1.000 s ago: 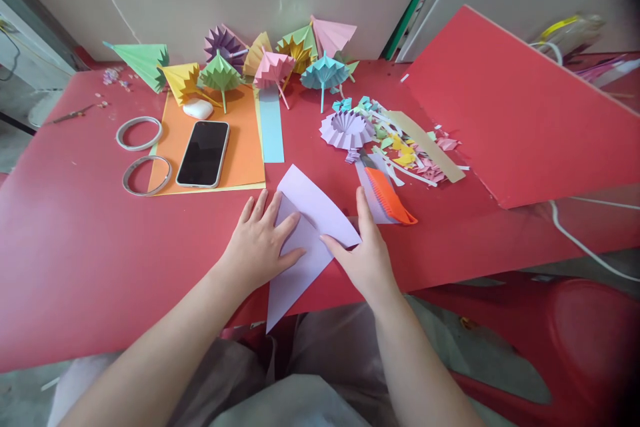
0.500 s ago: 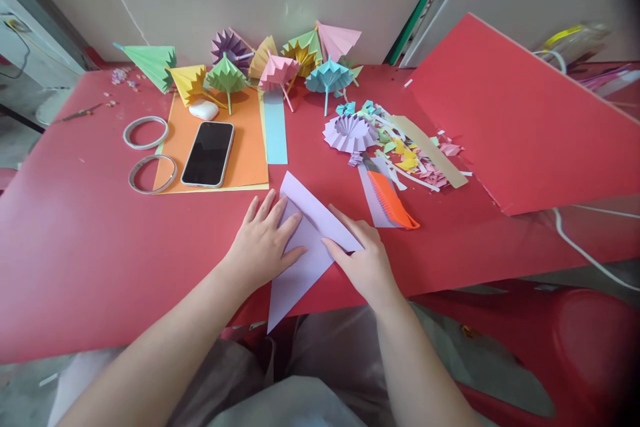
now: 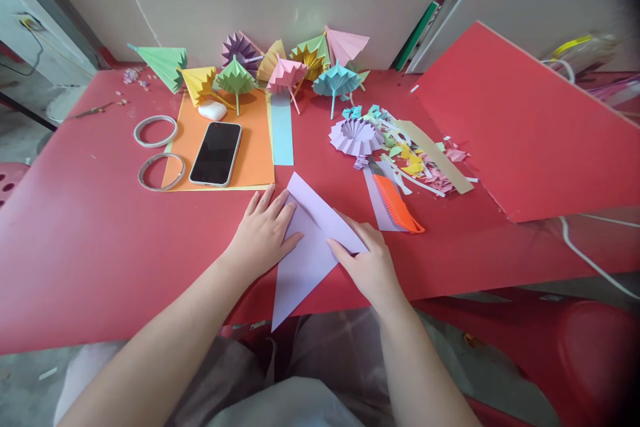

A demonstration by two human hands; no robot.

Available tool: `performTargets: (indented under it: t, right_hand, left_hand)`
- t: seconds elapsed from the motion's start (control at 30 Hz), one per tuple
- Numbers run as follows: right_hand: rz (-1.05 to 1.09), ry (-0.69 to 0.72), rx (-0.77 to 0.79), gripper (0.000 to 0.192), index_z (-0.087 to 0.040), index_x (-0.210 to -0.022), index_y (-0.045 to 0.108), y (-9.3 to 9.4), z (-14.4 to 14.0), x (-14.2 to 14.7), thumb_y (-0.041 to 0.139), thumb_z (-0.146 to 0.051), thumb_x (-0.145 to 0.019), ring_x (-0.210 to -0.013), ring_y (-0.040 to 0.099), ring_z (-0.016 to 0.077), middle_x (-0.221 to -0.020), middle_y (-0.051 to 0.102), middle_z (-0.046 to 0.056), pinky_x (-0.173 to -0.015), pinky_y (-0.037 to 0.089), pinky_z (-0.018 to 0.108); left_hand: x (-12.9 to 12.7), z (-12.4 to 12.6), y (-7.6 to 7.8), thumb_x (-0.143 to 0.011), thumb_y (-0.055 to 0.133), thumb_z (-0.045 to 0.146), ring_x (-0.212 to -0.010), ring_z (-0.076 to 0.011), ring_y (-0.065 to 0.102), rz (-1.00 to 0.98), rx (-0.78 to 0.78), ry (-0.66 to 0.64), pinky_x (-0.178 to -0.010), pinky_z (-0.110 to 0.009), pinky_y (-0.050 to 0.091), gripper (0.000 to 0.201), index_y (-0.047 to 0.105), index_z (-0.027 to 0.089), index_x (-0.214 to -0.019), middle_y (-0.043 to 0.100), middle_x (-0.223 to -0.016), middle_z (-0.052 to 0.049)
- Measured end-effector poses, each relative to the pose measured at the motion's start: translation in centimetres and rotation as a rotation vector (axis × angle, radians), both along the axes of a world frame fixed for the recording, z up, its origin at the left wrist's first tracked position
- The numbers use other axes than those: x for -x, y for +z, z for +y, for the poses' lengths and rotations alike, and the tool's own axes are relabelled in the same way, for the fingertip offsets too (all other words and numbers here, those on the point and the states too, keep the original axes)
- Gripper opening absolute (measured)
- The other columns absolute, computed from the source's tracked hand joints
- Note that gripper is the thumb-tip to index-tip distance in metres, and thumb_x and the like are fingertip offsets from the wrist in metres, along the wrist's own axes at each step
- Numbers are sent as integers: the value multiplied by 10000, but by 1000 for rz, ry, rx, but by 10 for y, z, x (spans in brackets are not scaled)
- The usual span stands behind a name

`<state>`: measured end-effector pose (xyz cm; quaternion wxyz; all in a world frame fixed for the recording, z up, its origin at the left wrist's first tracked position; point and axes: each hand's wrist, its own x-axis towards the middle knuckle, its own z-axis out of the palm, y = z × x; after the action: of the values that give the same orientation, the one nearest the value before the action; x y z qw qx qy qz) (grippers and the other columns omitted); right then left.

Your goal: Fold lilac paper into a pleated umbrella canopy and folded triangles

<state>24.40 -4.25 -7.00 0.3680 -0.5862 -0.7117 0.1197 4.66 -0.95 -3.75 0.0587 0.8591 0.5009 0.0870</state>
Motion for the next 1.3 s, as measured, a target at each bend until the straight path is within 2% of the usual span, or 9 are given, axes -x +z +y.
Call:
performTargets:
  t: [0.2,0.37,0.57,0.73,0.83,0.93,1.0,1.1,1.3]
  right_hand:
    - [-25,38,-30,267,-269,-1044,639,5,1,1,581,-242,-785,-695,596,220,-755,665,33,-685,489,383]
    - [9,3,35,233,-264,-1009,653,5,1,0,578,-288,-789,-719,615,228,-772,676,39,-699,498,387]
    - [230,-172,162,288,-223,-1038,636,3,-1,-2,540,-369,-810,-883,648,238,-956,698,71,-765,528,380]
    - [263,-106,171,440,-263,-1218,538,8,0,-2,579,-302,-782,-1121,561,234,-1240,595,56,-912,482,391]
    - [273,-84,168,468,-268,-1254,504,10,1,-2,569,-277,-791,-1154,538,224,-1282,564,54,-940,466,387]
    - [277,-76,168,456,-261,-1260,495,10,1,-2,550,-274,-807,-1163,531,217,-1289,558,57,-949,460,386]
    - [280,-73,167,447,-256,-1260,493,10,0,-2,538,-276,-816,-1177,520,216,-1294,554,60,-951,458,387]
    - [286,-77,174,438,-258,-1261,490,10,0,-2,523,-279,-825,-1183,514,213,-1296,552,57,-953,455,387]
    - [270,-87,175,397,-252,-1201,540,9,0,-2,545,-297,-807,-1074,584,224,-1193,620,59,-871,500,377]
  left_hand:
    - [-3,-3,1,-885,478,334,-1204,-316,459,25,-91,-57,-987,-451,388,337,588,115,-1116,583,-1165,-161]
    - [-4,-7,1,-873,490,353,-1225,-340,435,54,-91,-80,-999,-482,365,391,559,167,-1211,546,-1223,-160]
    - [-5,-13,-1,-805,561,474,-1288,-407,326,29,-69,-105,-1025,-580,274,513,540,222,-1251,463,-1331,-166]
    - [-9,-16,-1,-815,578,399,-1303,-393,307,-24,-87,-138,-1029,-582,273,409,584,219,-1183,451,-1346,-160]
    - [-12,-19,-1,-870,510,271,-1255,-342,405,1,-83,-216,-992,-510,370,294,597,218,-1146,511,-1274,-167]
    - [-15,-23,1,-873,493,192,-1256,-329,410,42,-58,-262,-980,-479,394,316,573,233,-1176,496,-1290,-165]
    - [-17,-27,2,-846,560,297,-1274,-360,376,34,-30,-265,-993,-520,361,355,556,257,-1199,448,-1342,-165]
    - [-20,-32,2,-718,641,542,-1285,-409,333,2,-6,-270,-995,-586,307,595,513,304,-1247,382,-1397,-164]
    - [-24,-38,-4,-657,544,714,-1298,-428,293,-36,-36,-268,-1003,-603,263,756,486,288,-1279,353,-1413,-188]
